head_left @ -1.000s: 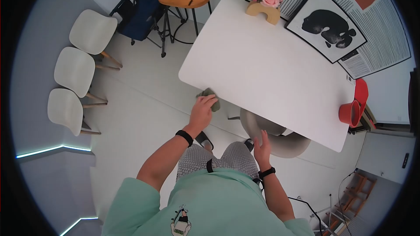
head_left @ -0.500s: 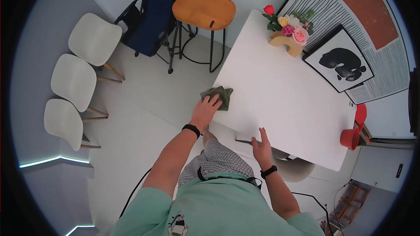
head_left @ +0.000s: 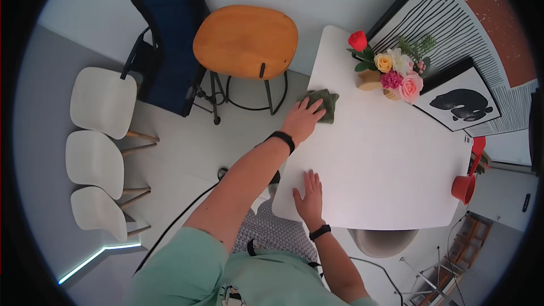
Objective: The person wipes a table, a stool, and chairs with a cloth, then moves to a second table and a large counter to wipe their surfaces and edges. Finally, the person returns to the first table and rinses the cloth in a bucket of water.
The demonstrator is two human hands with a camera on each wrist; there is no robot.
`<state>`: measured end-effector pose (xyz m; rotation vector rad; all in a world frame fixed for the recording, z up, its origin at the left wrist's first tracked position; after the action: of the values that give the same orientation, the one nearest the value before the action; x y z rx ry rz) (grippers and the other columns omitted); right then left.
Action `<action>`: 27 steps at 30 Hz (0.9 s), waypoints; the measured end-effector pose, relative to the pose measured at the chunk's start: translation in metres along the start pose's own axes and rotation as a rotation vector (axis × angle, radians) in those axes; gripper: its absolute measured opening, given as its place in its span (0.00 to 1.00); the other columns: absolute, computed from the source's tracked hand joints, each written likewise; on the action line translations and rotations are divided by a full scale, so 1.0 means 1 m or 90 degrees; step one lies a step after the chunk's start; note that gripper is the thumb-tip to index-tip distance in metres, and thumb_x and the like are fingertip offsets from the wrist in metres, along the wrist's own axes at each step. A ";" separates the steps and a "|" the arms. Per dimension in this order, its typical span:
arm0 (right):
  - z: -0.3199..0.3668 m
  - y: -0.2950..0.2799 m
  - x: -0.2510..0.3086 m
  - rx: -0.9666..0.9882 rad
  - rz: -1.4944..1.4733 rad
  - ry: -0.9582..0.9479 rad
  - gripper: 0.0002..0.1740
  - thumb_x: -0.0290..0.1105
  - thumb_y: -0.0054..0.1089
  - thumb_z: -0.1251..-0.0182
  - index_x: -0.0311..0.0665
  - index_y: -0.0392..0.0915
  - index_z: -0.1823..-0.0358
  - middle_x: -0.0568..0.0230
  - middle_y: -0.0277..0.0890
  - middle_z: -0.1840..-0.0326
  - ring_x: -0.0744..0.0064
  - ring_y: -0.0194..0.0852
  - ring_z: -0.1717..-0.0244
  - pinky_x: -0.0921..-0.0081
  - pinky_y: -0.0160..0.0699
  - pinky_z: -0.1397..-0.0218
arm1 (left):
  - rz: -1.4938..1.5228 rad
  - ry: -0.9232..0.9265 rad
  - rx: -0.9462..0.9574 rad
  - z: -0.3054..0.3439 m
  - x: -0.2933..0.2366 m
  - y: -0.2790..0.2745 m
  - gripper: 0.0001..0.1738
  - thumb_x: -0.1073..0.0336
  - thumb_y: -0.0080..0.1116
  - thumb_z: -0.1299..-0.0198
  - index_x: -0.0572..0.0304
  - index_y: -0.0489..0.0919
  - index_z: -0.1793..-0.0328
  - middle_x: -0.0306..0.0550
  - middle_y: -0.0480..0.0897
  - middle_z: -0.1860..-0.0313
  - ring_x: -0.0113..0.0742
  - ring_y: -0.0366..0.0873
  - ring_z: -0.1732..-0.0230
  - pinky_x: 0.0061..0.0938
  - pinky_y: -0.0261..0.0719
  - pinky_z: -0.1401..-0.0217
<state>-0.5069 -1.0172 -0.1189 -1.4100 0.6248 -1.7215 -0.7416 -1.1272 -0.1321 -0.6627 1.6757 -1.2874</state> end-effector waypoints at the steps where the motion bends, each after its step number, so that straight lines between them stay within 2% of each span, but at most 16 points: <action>1: -0.004 0.004 -0.001 0.010 0.006 0.020 0.35 0.38 0.62 0.28 0.34 0.66 0.22 0.44 0.58 0.15 0.37 0.50 0.15 0.45 0.47 0.13 | -0.008 0.003 -0.001 -0.032 0.012 0.000 0.27 0.70 0.52 0.33 0.43 0.79 0.27 0.41 0.68 0.18 0.59 0.68 0.22 0.50 0.68 0.24; 3: -0.005 0.001 0.005 0.009 0.021 0.039 0.35 0.39 0.62 0.28 0.34 0.67 0.23 0.47 0.60 0.16 0.41 0.51 0.14 0.45 0.46 0.13 | 0.023 -0.021 -0.055 -0.086 0.037 0.001 0.26 0.69 0.51 0.32 0.43 0.79 0.28 0.44 0.69 0.19 0.60 0.69 0.24 0.51 0.69 0.24; 5: -0.008 0.002 0.004 0.013 0.037 0.073 0.34 0.39 0.61 0.27 0.35 0.67 0.22 0.47 0.63 0.17 0.44 0.53 0.15 0.46 0.47 0.13 | 0.036 -0.080 -0.137 -0.127 0.054 0.000 0.22 0.69 0.51 0.31 0.46 0.82 0.33 0.44 0.72 0.21 0.58 0.73 0.29 0.49 0.76 0.31; 6: -0.009 0.001 0.008 0.001 0.070 0.074 0.35 0.38 0.61 0.27 0.36 0.65 0.21 0.47 0.67 0.20 0.45 0.57 0.16 0.46 0.48 0.13 | 0.041 -0.075 -0.130 -0.132 0.054 -0.001 0.22 0.69 0.51 0.31 0.46 0.82 0.33 0.44 0.72 0.21 0.58 0.73 0.29 0.49 0.76 0.31; 8: -0.014 0.003 0.014 -0.020 0.053 0.122 0.35 0.37 0.61 0.26 0.36 0.65 0.21 0.47 0.68 0.21 0.44 0.58 0.17 0.45 0.48 0.13 | 0.132 -0.072 -0.104 -0.133 0.056 -0.004 0.16 0.68 0.52 0.31 0.52 0.84 0.40 0.42 0.77 0.26 0.55 0.77 0.37 0.46 0.82 0.42; 11: -0.017 0.007 0.018 -0.056 0.048 0.174 0.37 0.37 0.61 0.26 0.36 0.62 0.19 0.45 0.70 0.23 0.42 0.61 0.20 0.45 0.50 0.15 | 0.059 0.181 0.016 -0.052 0.040 -0.001 0.17 0.68 0.58 0.38 0.51 0.86 0.43 0.40 0.79 0.29 0.46 0.77 0.41 0.36 0.84 0.44; 13: -0.023 0.008 0.023 -0.063 0.043 0.220 0.37 0.37 0.62 0.27 0.35 0.62 0.19 0.44 0.70 0.23 0.41 0.62 0.20 0.45 0.52 0.15 | 0.018 0.344 0.013 0.016 0.041 -0.006 0.15 0.67 0.63 0.41 0.49 0.88 0.47 0.36 0.80 0.32 0.41 0.76 0.43 0.32 0.82 0.45; 14: -0.026 0.007 0.027 -0.064 0.041 0.232 0.38 0.38 0.62 0.27 0.36 0.61 0.19 0.43 0.70 0.23 0.40 0.63 0.21 0.46 0.54 0.16 | -0.014 0.352 0.123 0.034 0.045 -0.016 0.14 0.66 0.63 0.41 0.49 0.88 0.49 0.34 0.81 0.32 0.40 0.76 0.42 0.33 0.81 0.42; 15: -0.028 0.007 0.032 -0.071 0.054 0.230 0.38 0.37 0.62 0.27 0.36 0.61 0.18 0.43 0.70 0.23 0.39 0.63 0.21 0.47 0.54 0.16 | -0.008 0.352 0.126 0.045 0.059 -0.036 0.14 0.66 0.63 0.41 0.49 0.88 0.49 0.34 0.81 0.32 0.40 0.76 0.42 0.33 0.81 0.42; 17: -0.032 0.009 0.038 -0.066 0.054 0.263 0.39 0.37 0.62 0.27 0.37 0.60 0.18 0.43 0.70 0.23 0.39 0.63 0.21 0.48 0.54 0.15 | 0.002 0.307 0.063 0.057 0.102 -0.083 0.16 0.66 0.63 0.42 0.51 0.87 0.47 0.36 0.79 0.30 0.41 0.75 0.40 0.35 0.79 0.39; 19: -0.035 0.015 0.040 -0.067 0.076 0.290 0.41 0.37 0.63 0.27 0.37 0.57 0.17 0.41 0.67 0.21 0.38 0.60 0.20 0.48 0.54 0.15 | -0.027 0.259 -0.106 0.066 0.159 -0.125 0.20 0.66 0.62 0.42 0.53 0.84 0.42 0.40 0.77 0.27 0.44 0.75 0.37 0.38 0.78 0.37; 21: -0.039 0.016 0.057 -0.114 0.059 0.334 0.40 0.36 0.64 0.28 0.37 0.59 0.17 0.38 0.66 0.21 0.37 0.59 0.19 0.50 0.57 0.16 | -0.040 0.179 -0.155 0.073 0.232 -0.143 0.25 0.68 0.60 0.42 0.54 0.81 0.35 0.44 0.73 0.24 0.49 0.74 0.36 0.41 0.77 0.37; 23: -0.052 0.016 0.081 -0.164 0.025 0.327 0.40 0.34 0.64 0.28 0.36 0.59 0.18 0.37 0.66 0.22 0.36 0.59 0.19 0.51 0.60 0.17 | -0.070 -0.015 -0.069 0.079 0.304 -0.144 0.31 0.73 0.62 0.43 0.56 0.77 0.30 0.49 0.69 0.21 0.54 0.73 0.36 0.46 0.75 0.33; 24: -0.056 0.015 0.094 -0.209 -0.013 0.321 0.40 0.33 0.65 0.29 0.36 0.60 0.18 0.36 0.67 0.22 0.35 0.59 0.20 0.52 0.62 0.18 | -0.064 -0.015 -0.070 0.085 0.314 -0.144 0.31 0.73 0.62 0.43 0.56 0.77 0.30 0.49 0.69 0.21 0.54 0.73 0.36 0.46 0.75 0.33; 26: -0.074 0.022 0.118 -0.228 -0.059 0.289 0.39 0.31 0.65 0.29 0.35 0.61 0.19 0.38 0.68 0.23 0.37 0.62 0.20 0.55 0.66 0.21 | 0.025 -0.362 -0.101 0.099 0.351 -0.144 0.36 0.77 0.63 0.47 0.57 0.75 0.27 0.54 0.67 0.20 0.58 0.72 0.36 0.45 0.76 0.32; 27: -0.088 0.026 0.129 -0.228 -0.081 0.268 0.39 0.31 0.64 0.29 0.35 0.61 0.19 0.38 0.68 0.23 0.38 0.63 0.21 0.55 0.67 0.21 | 0.055 -0.347 -0.124 0.097 0.345 -0.135 0.38 0.78 0.63 0.48 0.57 0.75 0.26 0.57 0.68 0.20 0.59 0.72 0.36 0.44 0.77 0.33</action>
<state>-0.5906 -1.1482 -0.0892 -1.3497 1.1406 -2.1081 -0.8274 -1.5008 -0.1238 -0.9480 1.3634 -0.7907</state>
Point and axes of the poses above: each hand's wrist, its own z-axis away from the middle knuckle, its own y-axis out of the palm, x = y × z, the point moved 4 cm from there along -z, towards the middle knuckle
